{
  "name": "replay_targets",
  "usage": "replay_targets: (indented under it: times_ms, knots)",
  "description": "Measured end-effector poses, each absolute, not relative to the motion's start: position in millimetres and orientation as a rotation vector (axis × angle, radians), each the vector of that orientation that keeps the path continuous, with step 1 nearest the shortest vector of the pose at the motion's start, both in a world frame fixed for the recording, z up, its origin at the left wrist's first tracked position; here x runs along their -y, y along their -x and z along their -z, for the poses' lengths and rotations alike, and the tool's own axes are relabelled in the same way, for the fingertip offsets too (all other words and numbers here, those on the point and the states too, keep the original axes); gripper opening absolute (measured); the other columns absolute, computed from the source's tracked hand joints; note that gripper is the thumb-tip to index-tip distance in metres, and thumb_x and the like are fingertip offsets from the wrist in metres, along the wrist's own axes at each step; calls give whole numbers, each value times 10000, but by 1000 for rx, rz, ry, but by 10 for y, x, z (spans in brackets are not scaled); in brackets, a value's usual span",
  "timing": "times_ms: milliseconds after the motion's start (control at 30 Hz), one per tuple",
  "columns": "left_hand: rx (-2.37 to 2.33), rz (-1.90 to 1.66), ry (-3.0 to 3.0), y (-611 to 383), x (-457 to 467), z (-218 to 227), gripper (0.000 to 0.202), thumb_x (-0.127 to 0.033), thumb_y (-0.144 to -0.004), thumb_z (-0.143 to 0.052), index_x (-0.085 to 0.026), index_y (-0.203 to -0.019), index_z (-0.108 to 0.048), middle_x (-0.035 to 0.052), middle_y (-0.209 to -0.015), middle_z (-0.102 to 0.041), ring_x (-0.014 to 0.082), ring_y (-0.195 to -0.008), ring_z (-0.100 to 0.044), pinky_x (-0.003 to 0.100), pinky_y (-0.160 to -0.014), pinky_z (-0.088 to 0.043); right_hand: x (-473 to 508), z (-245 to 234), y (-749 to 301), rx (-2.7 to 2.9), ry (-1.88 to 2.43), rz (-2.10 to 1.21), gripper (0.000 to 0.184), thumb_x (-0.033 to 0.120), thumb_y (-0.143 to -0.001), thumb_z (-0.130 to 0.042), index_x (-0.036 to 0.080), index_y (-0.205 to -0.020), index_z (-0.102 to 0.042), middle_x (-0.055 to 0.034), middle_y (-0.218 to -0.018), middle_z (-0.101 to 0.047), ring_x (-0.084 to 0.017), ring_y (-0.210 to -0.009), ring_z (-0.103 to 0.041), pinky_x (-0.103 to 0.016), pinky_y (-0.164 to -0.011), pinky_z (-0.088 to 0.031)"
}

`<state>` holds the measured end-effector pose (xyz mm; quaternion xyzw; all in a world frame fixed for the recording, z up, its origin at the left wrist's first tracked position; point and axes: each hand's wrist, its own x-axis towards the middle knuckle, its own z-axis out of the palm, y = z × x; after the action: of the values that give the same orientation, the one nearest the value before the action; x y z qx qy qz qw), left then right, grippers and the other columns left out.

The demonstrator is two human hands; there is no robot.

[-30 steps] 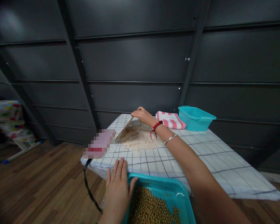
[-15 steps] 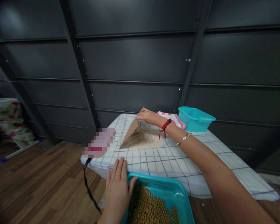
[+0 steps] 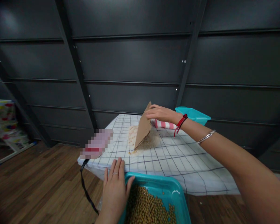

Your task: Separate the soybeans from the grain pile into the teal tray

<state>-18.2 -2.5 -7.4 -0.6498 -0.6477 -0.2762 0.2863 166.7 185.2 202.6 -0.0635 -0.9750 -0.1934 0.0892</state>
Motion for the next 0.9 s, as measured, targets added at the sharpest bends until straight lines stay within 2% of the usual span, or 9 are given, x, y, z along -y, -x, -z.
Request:
replay_targets:
  times_ms: [167,300,400,633,767,900]
  knots:
    - [1743,725,1739,177,27,82,467,-372,-825,-356,-71,-1153,-494,164,-1189,-551,299,-1115,-472,501,-885,-403,-1961,-1999,-1902,2734,268,698,321,123,-874,-250,204,-940,-553,-54,-1015,-621,-153,-1013,-527,-396,-903,-336]
    - [1739,730,1728,168,28,90,460,-373,-825,-355,-82,-1151,-500,160,-1187,-554,294,-1116,-472,502,-894,-396,-1973,-1905,-1993,2550,414,761,365,66,-834,-245,194,-963,-561,-58,-940,-642,-160,-875,-567,-402,-843,-370]
    - [1729,742,1726,152,30,87,448,-367,-826,-358,-85,-1139,-508,156,-1180,-560,291,-1113,-476,502,-898,-393,-1852,-1834,-1917,2543,427,764,333,90,-847,-268,181,-965,-566,-72,-905,-644,-171,-834,-565,-406,-826,-367]
    - [1712,750,1746,130,29,63,449,-346,-833,-352,-41,-1129,-500,186,-1157,-567,308,-1100,-485,521,-878,-402,-1692,-1723,-1624,2682,233,720,322,143,-893,-243,177,-922,-562,-74,-973,-628,-147,-932,-542,-378,-879,-345]
    - [1730,745,1750,134,24,87,464,-371,-834,-343,-71,-1158,-488,171,-1174,-558,299,-1124,-465,528,-902,-386,-1759,-1741,-1653,2739,159,677,316,158,-896,-242,183,-916,-556,-70,-1004,-620,-135,-987,-526,-363,-869,-372]
    - [1761,738,1761,137,25,106,477,-384,-830,-343,-82,-1173,-480,169,-1193,-545,302,-1145,-444,537,-916,-371,-1771,-1815,-1792,2764,155,668,284,165,-891,-271,190,-939,-550,-75,-1037,-610,-145,-1047,-503,-400,-906,-357]
